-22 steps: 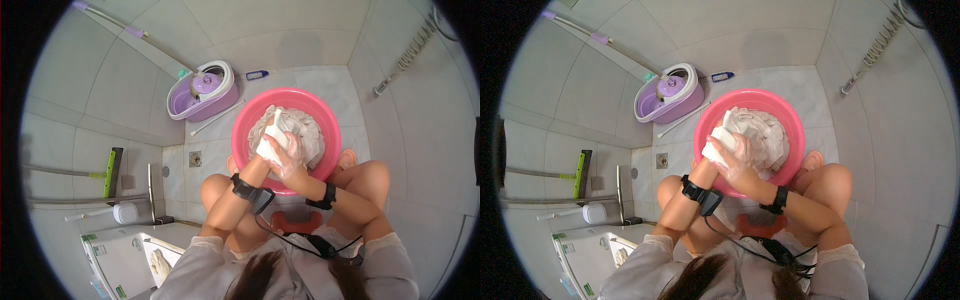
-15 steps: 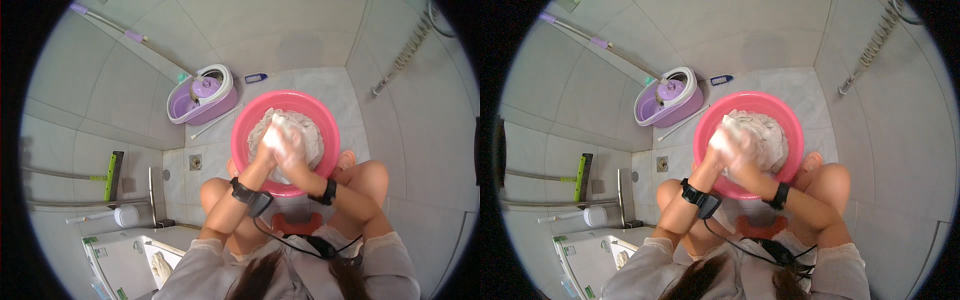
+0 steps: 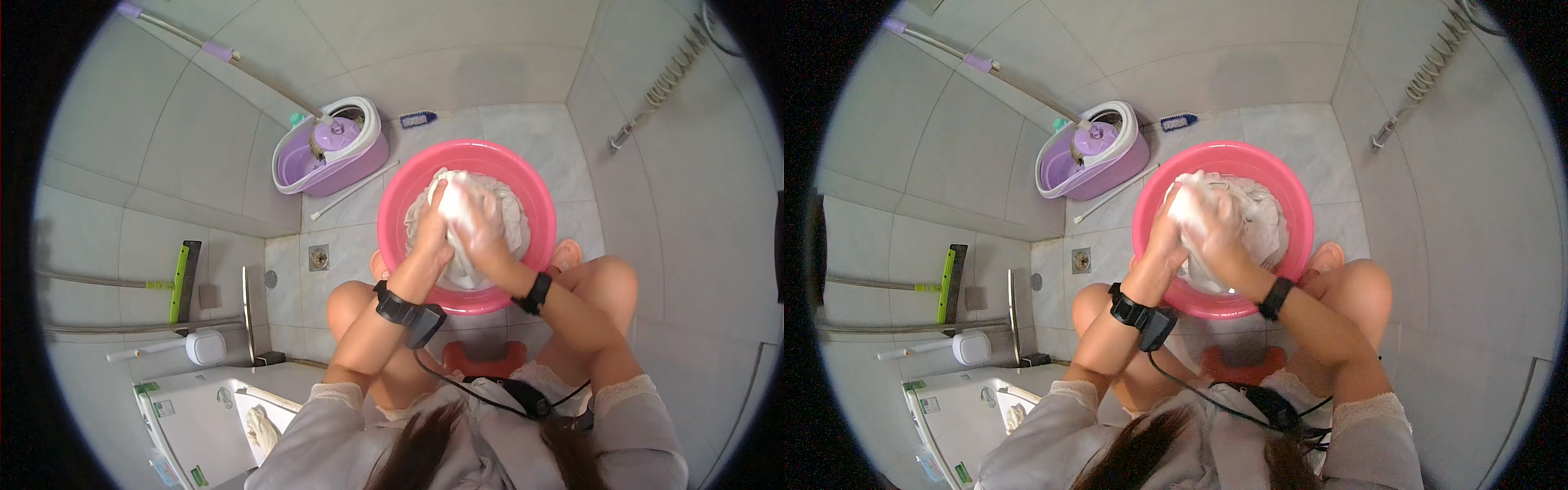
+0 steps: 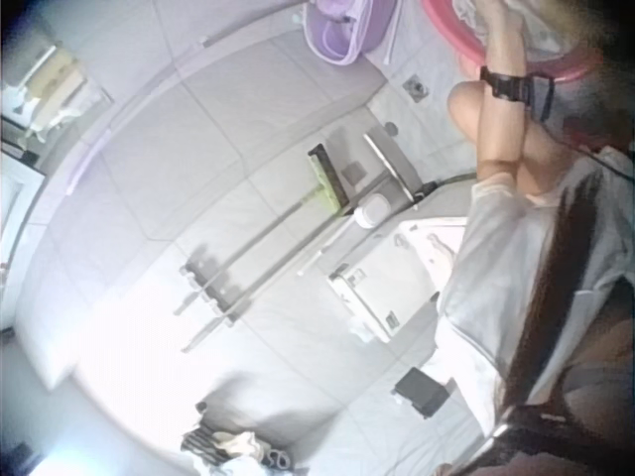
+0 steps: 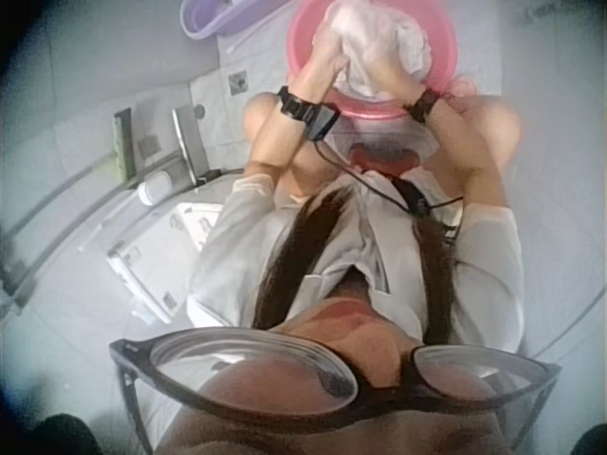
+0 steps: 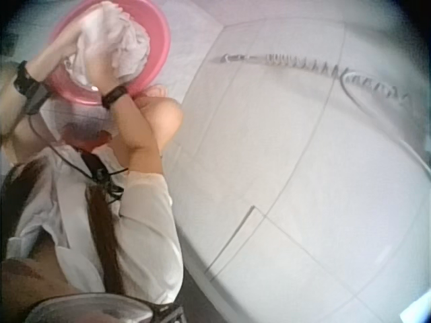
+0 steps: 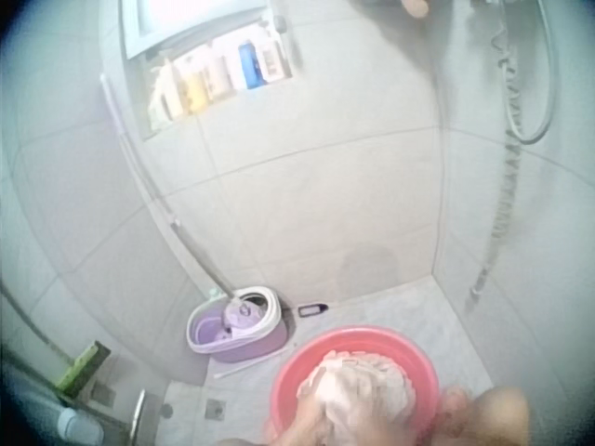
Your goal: The person scrubs a white cloth with a bar of soap in a pink basin. They rub the soap directly onto the fabric and lather it with their hands in the water.
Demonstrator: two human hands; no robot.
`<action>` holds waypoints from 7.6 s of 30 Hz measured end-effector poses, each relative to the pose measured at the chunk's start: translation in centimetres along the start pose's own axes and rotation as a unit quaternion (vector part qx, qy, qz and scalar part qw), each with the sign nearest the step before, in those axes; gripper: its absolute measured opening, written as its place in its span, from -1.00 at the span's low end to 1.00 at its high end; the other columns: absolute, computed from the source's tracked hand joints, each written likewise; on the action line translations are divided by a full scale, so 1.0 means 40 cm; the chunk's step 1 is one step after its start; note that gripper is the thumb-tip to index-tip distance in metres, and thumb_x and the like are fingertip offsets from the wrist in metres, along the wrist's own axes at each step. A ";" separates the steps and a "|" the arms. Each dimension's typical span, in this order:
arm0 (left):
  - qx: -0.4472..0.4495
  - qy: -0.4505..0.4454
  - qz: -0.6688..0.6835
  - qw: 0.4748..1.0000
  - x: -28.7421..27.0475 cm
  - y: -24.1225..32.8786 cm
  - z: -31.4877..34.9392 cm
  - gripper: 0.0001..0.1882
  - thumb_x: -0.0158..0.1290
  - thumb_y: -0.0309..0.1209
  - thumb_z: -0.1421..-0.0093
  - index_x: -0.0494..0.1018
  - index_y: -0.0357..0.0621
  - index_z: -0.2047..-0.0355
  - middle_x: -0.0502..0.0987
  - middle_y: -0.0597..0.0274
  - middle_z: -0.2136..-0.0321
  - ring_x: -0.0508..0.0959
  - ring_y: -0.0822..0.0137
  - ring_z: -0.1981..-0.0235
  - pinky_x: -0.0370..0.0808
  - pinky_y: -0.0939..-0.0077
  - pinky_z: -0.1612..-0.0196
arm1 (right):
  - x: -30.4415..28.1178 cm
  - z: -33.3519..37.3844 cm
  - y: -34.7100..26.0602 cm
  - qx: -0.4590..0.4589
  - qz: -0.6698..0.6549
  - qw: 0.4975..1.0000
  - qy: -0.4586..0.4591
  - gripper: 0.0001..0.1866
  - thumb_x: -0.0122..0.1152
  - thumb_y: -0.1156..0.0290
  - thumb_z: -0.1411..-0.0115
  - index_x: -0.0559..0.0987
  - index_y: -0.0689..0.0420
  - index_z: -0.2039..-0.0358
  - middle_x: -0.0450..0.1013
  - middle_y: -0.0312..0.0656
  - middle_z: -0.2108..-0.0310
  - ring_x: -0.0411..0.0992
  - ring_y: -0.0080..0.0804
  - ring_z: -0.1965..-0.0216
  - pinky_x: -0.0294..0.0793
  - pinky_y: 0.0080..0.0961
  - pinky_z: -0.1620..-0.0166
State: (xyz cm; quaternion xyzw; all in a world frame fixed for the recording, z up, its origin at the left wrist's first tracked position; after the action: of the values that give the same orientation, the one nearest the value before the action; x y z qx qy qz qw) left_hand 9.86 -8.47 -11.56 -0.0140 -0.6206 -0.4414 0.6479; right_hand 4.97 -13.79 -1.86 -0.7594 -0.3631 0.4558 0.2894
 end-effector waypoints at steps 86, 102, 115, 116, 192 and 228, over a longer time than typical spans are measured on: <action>0.076 -0.003 -0.175 0.982 0.145 0.209 0.075 -0.72 0.06 -0.37 -0.06 0.40 -0.30 0.26 0.50 0.17 0.36 0.52 0.39 0.38 0.49 0.49 0.28 | -0.042 -0.101 0.107 0.264 -0.588 0.752 -0.139 -0.46 -0.37 0.03 -0.29 0.08 0.04 -0.19 0.34 -0.21 0.09 0.37 -0.47 0.13 0.40 -0.59 0.11; 0.047 0.003 -0.392 0.919 0.108 0.238 0.113 -0.71 0.14 -0.48 0.10 0.46 -0.31 0.32 0.52 0.27 0.41 0.50 0.48 0.43 0.43 0.62 0.32 | 0.098 0.066 0.053 0.362 -0.721 0.524 -0.273 -0.48 -0.45 0.07 -0.30 0.18 0.13 -0.12 0.28 -0.20 -0.02 0.33 -0.39 0.03 0.35 -0.44 0.00; 0.229 0.138 -0.641 0.720 0.070 0.336 0.111 -0.71 -0.10 -0.27 -0.21 0.42 -0.28 0.27 0.47 0.25 0.46 0.40 0.49 0.43 0.36 0.56 0.33 | -0.181 -0.136 0.031 0.170 -0.643 0.745 -0.062 -0.41 -0.49 -0.02 -0.28 0.12 0.14 -0.15 0.32 -0.12 0.08 0.37 -0.40 0.13 0.42 -0.47 0.10; 0.253 0.158 -0.640 0.708 0.067 0.360 0.118 -0.67 -0.13 -0.22 -0.22 0.39 -0.29 0.34 0.41 0.22 0.53 0.34 0.47 0.48 0.32 0.54 0.37 | -0.211 -0.152 0.029 0.131 -0.653 0.744 -0.059 -0.42 -0.50 -0.03 -0.28 0.13 0.12 -0.14 0.35 -0.14 0.14 0.38 -0.41 0.16 0.44 -0.47 0.13; 0.014 0.035 0.066 0.997 0.122 0.045 0.087 -0.47 -0.29 -0.04 -0.22 0.19 -0.10 -0.08 0.27 0.16 -0.04 0.26 0.13 -0.07 0.15 0.25 -0.13 | -0.014 -0.091 -0.016 -0.098 0.001 0.993 0.072 -0.37 0.17 0.26 0.02 0.28 0.10 -0.09 0.23 0.02 0.12 0.18 0.00 0.09 0.15 -0.10 -0.01; 0.195 -0.004 -0.579 0.792 0.227 0.057 0.103 -0.46 -0.36 -0.19 -0.27 0.04 -0.35 -0.13 0.13 -0.14 -0.12 0.11 0.05 -0.17 0.00 0.38 -0.18 | 0.031 -0.112 0.231 0.408 -0.520 0.749 0.040 -0.49 -0.41 -0.02 -0.27 0.34 0.17 0.18 0.37 -0.23 0.33 0.38 -0.47 0.36 0.42 -0.54 0.25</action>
State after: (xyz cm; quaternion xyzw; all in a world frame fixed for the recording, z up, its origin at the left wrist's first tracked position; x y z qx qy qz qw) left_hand 6.50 -9.78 -1.98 0.4730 -0.5876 -0.6039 0.2576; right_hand 12.07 -18.51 -7.73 -0.2802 -0.4696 0.3092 0.7781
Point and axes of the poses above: each hand's wrist, its own z-axis away from the middle knuckle, its own x-axis out of the palm, y = z × x, the point moved 10 cm from there along -z, towards the middle knuckle
